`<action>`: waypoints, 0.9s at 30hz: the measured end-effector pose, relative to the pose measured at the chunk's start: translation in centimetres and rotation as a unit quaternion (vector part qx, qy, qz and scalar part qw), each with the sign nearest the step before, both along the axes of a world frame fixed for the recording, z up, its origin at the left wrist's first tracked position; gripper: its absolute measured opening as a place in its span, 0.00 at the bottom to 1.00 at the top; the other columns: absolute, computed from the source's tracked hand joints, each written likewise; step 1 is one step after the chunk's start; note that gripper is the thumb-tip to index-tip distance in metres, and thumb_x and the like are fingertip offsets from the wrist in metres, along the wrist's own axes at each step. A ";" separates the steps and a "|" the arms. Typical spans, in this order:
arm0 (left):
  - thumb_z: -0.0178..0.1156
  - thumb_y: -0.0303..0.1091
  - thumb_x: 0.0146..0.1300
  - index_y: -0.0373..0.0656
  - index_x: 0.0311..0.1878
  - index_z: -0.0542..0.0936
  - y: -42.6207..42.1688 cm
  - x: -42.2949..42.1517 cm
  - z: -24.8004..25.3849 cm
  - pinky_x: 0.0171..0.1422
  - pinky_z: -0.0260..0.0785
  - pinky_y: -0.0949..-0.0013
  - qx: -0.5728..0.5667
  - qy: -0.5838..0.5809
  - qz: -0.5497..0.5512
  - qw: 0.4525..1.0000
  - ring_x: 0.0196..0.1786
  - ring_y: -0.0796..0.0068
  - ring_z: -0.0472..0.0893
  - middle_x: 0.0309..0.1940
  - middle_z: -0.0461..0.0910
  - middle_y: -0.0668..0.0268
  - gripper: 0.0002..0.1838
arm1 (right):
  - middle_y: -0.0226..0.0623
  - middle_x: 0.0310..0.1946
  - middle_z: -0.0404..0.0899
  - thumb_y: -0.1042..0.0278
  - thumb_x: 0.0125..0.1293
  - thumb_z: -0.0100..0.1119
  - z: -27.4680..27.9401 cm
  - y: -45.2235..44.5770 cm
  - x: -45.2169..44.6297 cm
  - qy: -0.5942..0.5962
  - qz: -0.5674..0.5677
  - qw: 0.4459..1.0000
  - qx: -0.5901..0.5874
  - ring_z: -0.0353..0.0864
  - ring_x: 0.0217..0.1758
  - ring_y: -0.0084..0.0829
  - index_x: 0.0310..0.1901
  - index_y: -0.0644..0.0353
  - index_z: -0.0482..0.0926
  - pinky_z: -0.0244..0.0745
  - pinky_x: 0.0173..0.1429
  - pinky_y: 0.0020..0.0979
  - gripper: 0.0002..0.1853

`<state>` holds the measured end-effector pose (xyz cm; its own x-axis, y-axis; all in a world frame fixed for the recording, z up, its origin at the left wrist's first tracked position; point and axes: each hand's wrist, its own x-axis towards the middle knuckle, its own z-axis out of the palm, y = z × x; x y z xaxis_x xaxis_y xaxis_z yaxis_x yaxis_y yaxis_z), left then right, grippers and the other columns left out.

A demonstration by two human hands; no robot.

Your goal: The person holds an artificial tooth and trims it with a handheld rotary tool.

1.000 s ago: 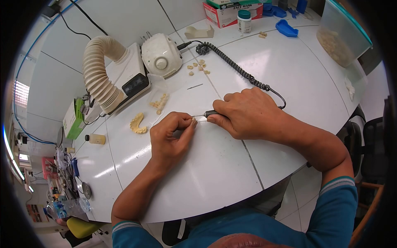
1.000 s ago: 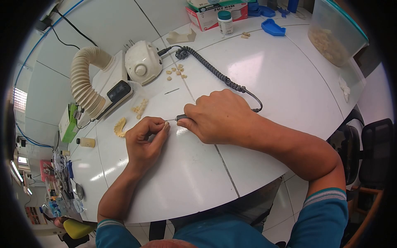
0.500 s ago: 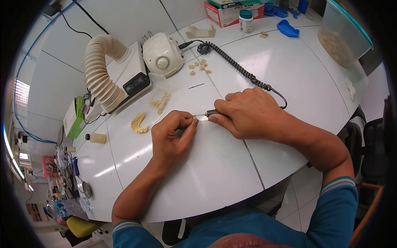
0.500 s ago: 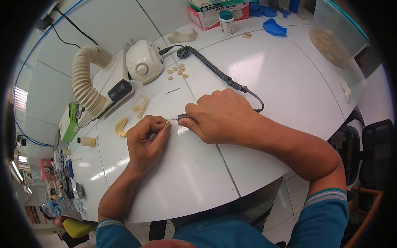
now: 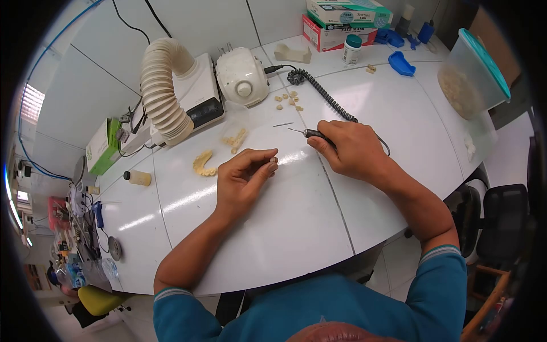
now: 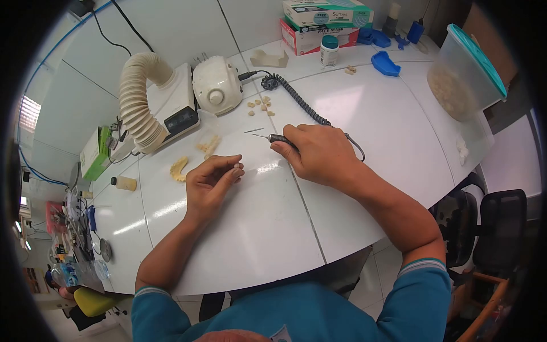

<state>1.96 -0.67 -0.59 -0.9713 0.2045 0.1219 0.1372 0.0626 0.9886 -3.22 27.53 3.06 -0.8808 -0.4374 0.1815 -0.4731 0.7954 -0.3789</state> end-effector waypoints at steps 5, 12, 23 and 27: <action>0.68 0.20 0.80 0.34 0.64 0.86 -0.2 0.1 0.3 0.61 0.87 0.68 0.023 -0.042 -0.007 0.999 0.55 0.72 0.92 0.53 0.92 0.60 0.13 | 0.42 0.33 0.88 0.44 0.86 0.61 -0.1 0.2 -0.5 -0.023 0.000 1.000 0.002 0.88 0.34 0.50 0.42 0.57 0.84 0.81 0.40 0.50 0.22; 0.72 0.18 0.76 0.34 0.56 0.85 -0.7 -0.1 -0.6 0.62 0.86 0.66 0.064 -0.040 -0.024 0.997 0.55 0.71 0.92 0.51 0.92 0.58 0.10 | 0.42 0.32 0.86 0.47 0.86 0.63 0.4 0.2 -0.8 -0.047 0.015 0.999 0.003 0.85 0.33 0.52 0.40 0.58 0.81 0.76 0.39 0.50 0.21; 0.76 0.18 0.72 0.35 0.54 0.86 -0.9 -0.3 -0.3 0.62 0.85 0.67 0.036 -0.039 -0.020 0.998 0.53 0.74 0.90 0.48 0.90 0.62 0.12 | 0.42 0.30 0.84 0.50 0.84 0.65 0.6 0.1 -0.9 -0.051 0.028 0.998 -0.009 0.85 0.32 0.51 0.40 0.59 0.80 0.76 0.38 0.49 0.20; 0.76 0.17 0.71 0.36 0.53 0.85 -0.9 -0.4 -0.3 0.62 0.85 0.67 0.043 -0.038 -0.021 0.998 0.53 0.75 0.90 0.48 0.90 0.62 0.12 | 0.42 0.30 0.84 0.50 0.85 0.65 0.5 0.1 -0.9 -0.050 0.033 0.998 -0.010 0.85 0.31 0.51 0.40 0.58 0.80 0.76 0.37 0.48 0.20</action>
